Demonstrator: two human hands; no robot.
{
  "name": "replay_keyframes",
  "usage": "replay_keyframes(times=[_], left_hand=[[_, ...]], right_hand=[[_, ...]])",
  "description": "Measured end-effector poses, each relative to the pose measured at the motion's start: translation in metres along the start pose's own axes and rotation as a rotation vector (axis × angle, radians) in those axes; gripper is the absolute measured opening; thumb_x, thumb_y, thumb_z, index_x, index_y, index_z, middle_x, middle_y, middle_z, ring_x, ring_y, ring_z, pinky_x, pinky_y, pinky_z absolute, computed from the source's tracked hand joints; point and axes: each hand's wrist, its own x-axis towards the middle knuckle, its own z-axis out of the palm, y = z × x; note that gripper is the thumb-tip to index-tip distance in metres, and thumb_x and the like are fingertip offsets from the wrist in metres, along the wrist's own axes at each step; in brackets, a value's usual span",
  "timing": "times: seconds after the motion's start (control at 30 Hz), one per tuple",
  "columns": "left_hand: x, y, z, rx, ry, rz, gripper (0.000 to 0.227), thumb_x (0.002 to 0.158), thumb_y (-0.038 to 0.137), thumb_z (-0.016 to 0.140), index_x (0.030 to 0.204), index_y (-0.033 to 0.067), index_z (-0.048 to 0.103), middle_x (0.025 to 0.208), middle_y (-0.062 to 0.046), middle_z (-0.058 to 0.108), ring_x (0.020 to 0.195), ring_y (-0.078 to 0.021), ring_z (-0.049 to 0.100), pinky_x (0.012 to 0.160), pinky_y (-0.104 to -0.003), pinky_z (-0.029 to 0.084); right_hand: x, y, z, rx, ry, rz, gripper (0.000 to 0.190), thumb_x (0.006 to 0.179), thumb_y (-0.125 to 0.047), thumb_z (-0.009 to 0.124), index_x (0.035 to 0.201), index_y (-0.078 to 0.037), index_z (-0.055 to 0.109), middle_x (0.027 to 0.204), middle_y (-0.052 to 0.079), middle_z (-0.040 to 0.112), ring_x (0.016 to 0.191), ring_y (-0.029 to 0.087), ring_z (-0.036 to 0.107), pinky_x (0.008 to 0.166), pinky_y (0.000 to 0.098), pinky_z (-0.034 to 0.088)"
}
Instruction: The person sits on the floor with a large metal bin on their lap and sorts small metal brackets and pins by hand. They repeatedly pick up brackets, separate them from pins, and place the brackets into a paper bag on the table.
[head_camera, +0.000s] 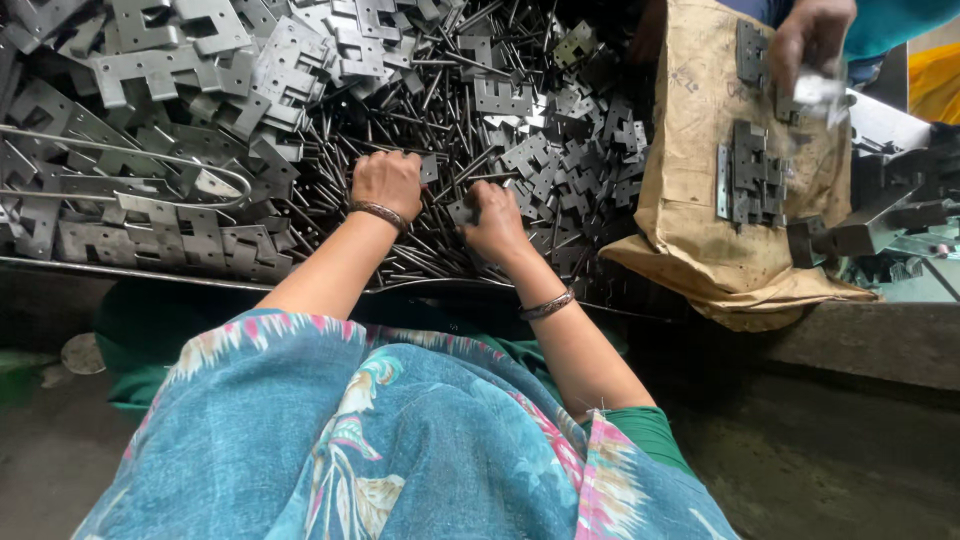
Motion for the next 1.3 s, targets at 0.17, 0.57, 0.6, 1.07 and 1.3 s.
replay_keyframes(times=[0.17,0.57,0.6,1.07,1.3], left_hand=[[-0.006,-0.012,0.029,-0.347,0.064,0.054,0.028,0.084,0.002,0.063,0.112,0.0061,0.062,0.097,-0.016,0.07,0.094,-0.0341,0.067,0.082,-0.046,0.052],[-0.046,-0.013,-0.022,-2.659,-0.245,-0.24,0.032,0.092,0.023,0.054,0.115,0.0033,0.066,0.107,-0.014,0.074,0.101,-0.03,0.071,0.093,-0.045,0.059],[-0.052,0.0,-0.021,-2.707,-0.275,-0.235,0.038,0.091,0.031,0.055,0.116,0.0029,0.065,0.106,-0.015,0.074,0.1,-0.0307,0.071,0.09,-0.046,0.059],[0.008,-0.026,-0.065,-0.244,0.054,-0.143,0.106,0.086,0.066,0.07,0.153,-0.0101,0.038,0.158,-0.031,0.039,0.149,-0.0422,0.034,0.128,-0.052,0.022],[0.005,-0.103,-0.034,0.207,0.396,-0.07,0.059,0.098,0.041,0.073,0.131,-0.0049,0.056,0.137,-0.025,0.059,0.129,-0.041,0.054,0.11,-0.057,0.039]], right_hand=[[-0.011,0.022,-0.015,0.272,-0.064,-0.021,0.07,0.066,-0.003,0.086,0.131,-0.007,0.06,0.117,0.016,0.066,0.109,0.031,0.063,0.095,0.0394,0.052],[-0.051,0.018,-0.068,1.436,0.331,-0.101,0.039,0.088,0.008,0.065,0.125,-0.002,0.065,0.111,0.011,0.069,0.098,0.018,0.071,0.091,0.031,0.063],[-0.058,0.002,-0.058,1.207,0.356,-0.167,0.037,0.092,0.007,0.066,0.128,-0.001,0.066,0.112,0.013,0.067,0.099,0.018,0.069,0.09,0.0312,0.063],[-0.057,0.024,-0.08,1.854,0.13,-0.004,0.044,0.096,0.007,0.057,0.14,0.011,0.054,0.123,0.021,0.069,0.107,0.027,0.072,0.094,0.0387,0.061],[-0.028,0.161,-0.159,1.233,0.885,-0.122,0.044,0.098,0.011,0.054,0.142,0.012,0.053,0.119,0.023,0.07,0.099,0.029,0.071,0.088,0.0401,0.062]])
